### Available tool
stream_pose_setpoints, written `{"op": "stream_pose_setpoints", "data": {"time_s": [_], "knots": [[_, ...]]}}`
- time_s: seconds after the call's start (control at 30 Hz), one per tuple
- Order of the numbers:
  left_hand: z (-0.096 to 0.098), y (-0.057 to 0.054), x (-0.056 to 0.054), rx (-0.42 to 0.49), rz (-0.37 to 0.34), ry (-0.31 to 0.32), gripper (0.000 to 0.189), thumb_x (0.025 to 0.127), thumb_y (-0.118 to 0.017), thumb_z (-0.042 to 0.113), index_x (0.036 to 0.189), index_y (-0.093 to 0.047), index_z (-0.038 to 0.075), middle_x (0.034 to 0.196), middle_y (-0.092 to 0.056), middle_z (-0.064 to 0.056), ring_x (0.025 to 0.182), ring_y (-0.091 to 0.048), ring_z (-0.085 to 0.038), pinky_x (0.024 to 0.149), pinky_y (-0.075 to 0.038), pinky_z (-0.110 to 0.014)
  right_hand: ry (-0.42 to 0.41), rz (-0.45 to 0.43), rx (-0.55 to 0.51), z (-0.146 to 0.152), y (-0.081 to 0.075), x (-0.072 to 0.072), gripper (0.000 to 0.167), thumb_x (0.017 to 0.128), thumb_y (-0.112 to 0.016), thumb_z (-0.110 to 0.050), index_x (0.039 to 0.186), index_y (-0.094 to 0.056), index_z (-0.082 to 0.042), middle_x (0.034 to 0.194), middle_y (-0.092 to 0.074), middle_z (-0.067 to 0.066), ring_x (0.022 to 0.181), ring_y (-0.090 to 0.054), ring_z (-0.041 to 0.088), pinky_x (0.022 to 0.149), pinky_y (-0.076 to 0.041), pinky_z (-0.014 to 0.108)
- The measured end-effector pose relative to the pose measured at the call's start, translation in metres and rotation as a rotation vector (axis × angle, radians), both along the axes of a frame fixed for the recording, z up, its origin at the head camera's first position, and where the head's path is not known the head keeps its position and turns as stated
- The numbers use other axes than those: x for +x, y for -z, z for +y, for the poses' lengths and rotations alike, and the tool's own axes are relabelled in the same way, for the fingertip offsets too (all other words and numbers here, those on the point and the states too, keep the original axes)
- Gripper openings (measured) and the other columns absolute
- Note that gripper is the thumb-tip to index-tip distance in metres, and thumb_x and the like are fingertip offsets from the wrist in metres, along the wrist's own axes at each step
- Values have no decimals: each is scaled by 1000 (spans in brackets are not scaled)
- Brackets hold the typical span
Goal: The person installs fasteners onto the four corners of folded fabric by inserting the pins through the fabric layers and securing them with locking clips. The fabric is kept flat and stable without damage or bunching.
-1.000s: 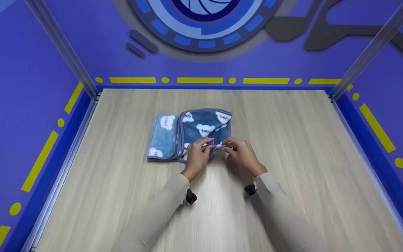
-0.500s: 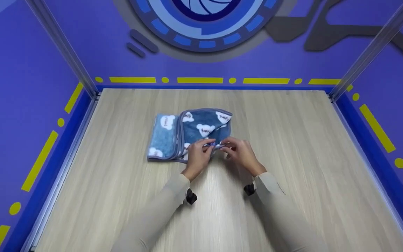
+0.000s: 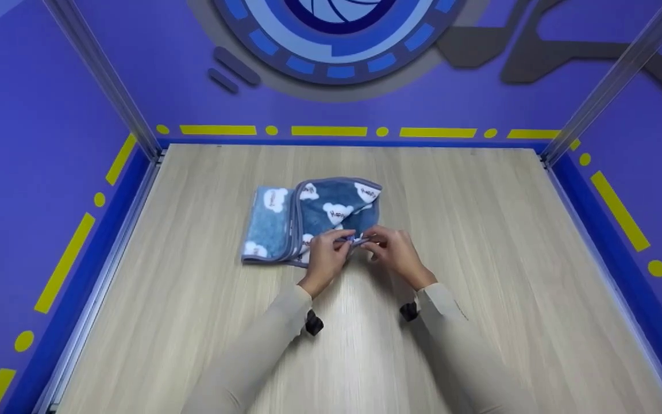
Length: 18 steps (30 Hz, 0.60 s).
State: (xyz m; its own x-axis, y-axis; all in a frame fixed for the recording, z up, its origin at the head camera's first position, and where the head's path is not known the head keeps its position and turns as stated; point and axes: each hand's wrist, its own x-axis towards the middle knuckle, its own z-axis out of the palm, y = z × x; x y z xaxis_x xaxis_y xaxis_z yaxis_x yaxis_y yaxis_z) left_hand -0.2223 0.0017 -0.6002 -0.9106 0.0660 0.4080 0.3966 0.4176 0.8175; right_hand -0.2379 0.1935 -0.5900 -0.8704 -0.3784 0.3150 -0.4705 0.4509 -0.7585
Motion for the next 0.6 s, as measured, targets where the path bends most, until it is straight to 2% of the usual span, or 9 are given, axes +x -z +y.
{"op": "stream_pose_setpoints", "data": {"time_s": [0.3, 0.5, 0.6], "knots": [[-4, -4, -1, -57, 8, 24, 21, 94, -68, -2, 111, -79, 5, 109, -77, -9, 100, -71, -21, 87, -56, -35, 6, -8, 9, 0, 0, 0, 9, 92, -75, -7, 101, -73, -5, 97, -78, 12, 73, -75, 34, 57, -59, 27], [-6, -8, -2, 32, -36, 46, 23, 93, -72, -2, 115, -76, 0, 107, -76, -13, 94, -74, -22, 82, -59, -31, -9, -8, -20, -1, -3, 0, 14, 93, -75, -7, 106, -73, -3, 97, -78, 14, 71, -75, 35, 57, -59, 26], [-6, -8, -3, 82, -77, 47, 20, 92, -74, -1, 112, -76, -2, 106, -76, -14, 93, -76, -22, 80, -60, -29, -15, -12, -36, -1, -3, 0, 19, 92, -75, -7, 111, -73, -2, 99, -77, 16, 71, -75, 35, 57, -59, 26]]}}
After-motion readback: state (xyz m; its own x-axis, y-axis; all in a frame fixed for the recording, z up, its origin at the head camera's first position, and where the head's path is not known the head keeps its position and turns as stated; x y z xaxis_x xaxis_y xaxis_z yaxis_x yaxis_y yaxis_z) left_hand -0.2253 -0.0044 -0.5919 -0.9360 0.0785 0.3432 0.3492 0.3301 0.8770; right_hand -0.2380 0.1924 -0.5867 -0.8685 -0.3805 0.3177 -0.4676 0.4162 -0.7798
